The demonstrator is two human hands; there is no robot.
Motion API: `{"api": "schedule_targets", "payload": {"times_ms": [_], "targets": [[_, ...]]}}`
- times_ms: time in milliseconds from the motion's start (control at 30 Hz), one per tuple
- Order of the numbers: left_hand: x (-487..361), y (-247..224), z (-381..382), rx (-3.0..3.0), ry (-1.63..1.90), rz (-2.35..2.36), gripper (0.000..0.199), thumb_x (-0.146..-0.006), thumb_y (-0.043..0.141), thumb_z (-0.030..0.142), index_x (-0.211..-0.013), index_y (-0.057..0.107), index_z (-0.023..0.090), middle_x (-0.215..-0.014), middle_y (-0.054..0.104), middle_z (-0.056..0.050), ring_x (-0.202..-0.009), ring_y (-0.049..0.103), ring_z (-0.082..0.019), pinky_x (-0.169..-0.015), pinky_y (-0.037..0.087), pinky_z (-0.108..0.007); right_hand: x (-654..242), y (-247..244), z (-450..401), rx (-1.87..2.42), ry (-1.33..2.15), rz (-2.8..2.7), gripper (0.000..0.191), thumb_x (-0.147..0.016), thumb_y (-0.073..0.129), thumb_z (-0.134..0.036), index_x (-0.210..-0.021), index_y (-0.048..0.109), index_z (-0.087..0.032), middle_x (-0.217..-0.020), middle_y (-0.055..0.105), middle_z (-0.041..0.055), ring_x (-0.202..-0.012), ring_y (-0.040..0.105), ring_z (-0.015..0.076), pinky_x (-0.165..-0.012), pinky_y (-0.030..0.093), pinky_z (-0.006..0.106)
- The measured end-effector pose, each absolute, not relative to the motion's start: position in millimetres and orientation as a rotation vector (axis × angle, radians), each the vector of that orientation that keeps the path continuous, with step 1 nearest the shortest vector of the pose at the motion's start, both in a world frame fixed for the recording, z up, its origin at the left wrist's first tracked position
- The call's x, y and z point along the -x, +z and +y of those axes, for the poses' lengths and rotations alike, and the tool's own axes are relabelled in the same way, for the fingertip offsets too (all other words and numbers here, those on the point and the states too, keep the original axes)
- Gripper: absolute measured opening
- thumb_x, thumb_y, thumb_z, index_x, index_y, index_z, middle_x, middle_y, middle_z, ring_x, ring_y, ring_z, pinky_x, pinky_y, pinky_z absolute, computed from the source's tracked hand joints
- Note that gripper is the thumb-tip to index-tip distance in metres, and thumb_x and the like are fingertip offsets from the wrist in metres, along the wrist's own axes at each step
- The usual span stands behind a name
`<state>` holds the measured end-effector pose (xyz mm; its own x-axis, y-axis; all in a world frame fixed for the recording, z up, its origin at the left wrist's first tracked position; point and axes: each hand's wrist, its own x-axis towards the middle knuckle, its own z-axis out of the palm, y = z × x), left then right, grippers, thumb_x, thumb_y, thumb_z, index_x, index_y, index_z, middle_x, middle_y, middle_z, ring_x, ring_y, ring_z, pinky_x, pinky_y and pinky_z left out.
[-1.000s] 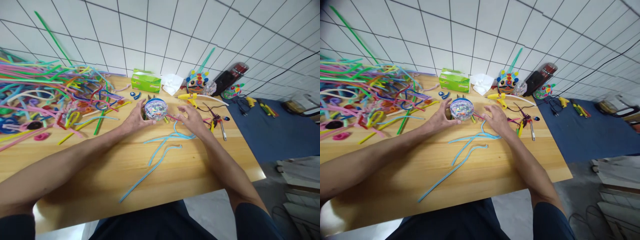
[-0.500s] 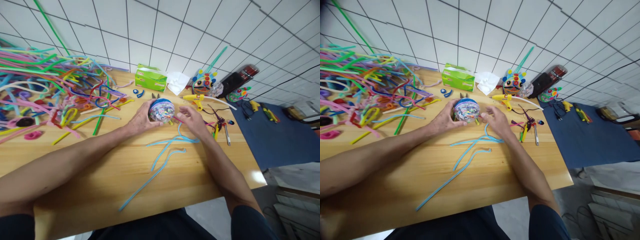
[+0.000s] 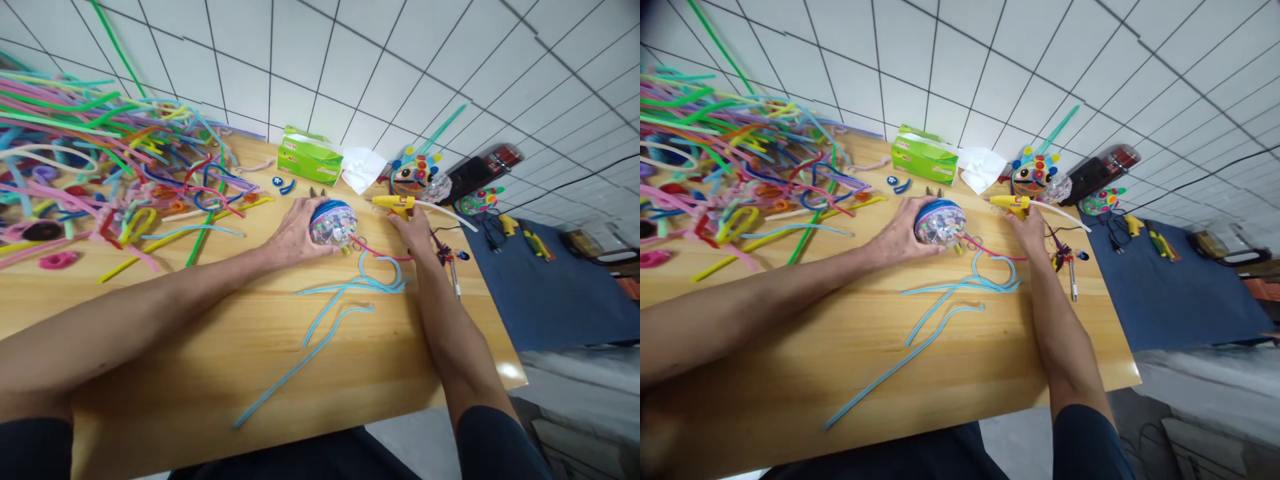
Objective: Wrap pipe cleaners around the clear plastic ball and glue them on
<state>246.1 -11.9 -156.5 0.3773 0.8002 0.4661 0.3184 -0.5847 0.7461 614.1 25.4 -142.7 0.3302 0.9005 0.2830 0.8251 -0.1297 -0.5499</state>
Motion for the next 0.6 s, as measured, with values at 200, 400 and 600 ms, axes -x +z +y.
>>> {"api": "schedule_targets", "payload": {"times_ms": [200, 400, 600], "targets": [[-243, -165, -6, -2.094, 1.068, 0.872, 0.118, -0.070, 0.101, 0.055, -0.168, 0.045, 0.021, -0.167, 0.058, -0.021, -0.157, 0.056, -0.043, -0.134, 0.044, -0.062, -609, -133, 32, 1.958, 0.180, -1.514, 0.039, -0.080, 0.072, -0.045, -0.110, 0.072, -0.020, -0.119, 0.083, 0.0180, -0.112, 0.077, 0.0368, -0.109, 0.058, 0.058], [-246, -162, -12, -2.161, 1.147, 0.921, 0.113, -0.073, 0.101, 0.046, -0.166, 0.044, 0.018, -0.167, 0.059, -0.022, -0.156, 0.057, -0.041, -0.131, 0.048, -0.057, -590, -94, 6, 1.680, 0.284, -1.513, 0.036, -0.085, 0.074, -0.056, -0.102, 0.075, -0.024, -0.086, 0.077, 0.0034, -0.074, 0.072, 0.0244, -0.076, 0.068, 0.047], [-251, -160, -14, -2.212, 1.154, 0.985, 0.115, -0.068, 0.105, 0.053, -0.163, 0.050, 0.023, -0.162, 0.063, -0.019, -0.152, 0.058, -0.042, -0.131, 0.046, -0.061, -529, -55, -45, 1.627, -0.024, -1.645, 0.035, -0.077, 0.090, -0.054, -0.086, 0.077, -0.023, -0.079, 0.079, 0.0029, -0.074, 0.077, 0.0265, -0.077, 0.069, 0.045]]}}
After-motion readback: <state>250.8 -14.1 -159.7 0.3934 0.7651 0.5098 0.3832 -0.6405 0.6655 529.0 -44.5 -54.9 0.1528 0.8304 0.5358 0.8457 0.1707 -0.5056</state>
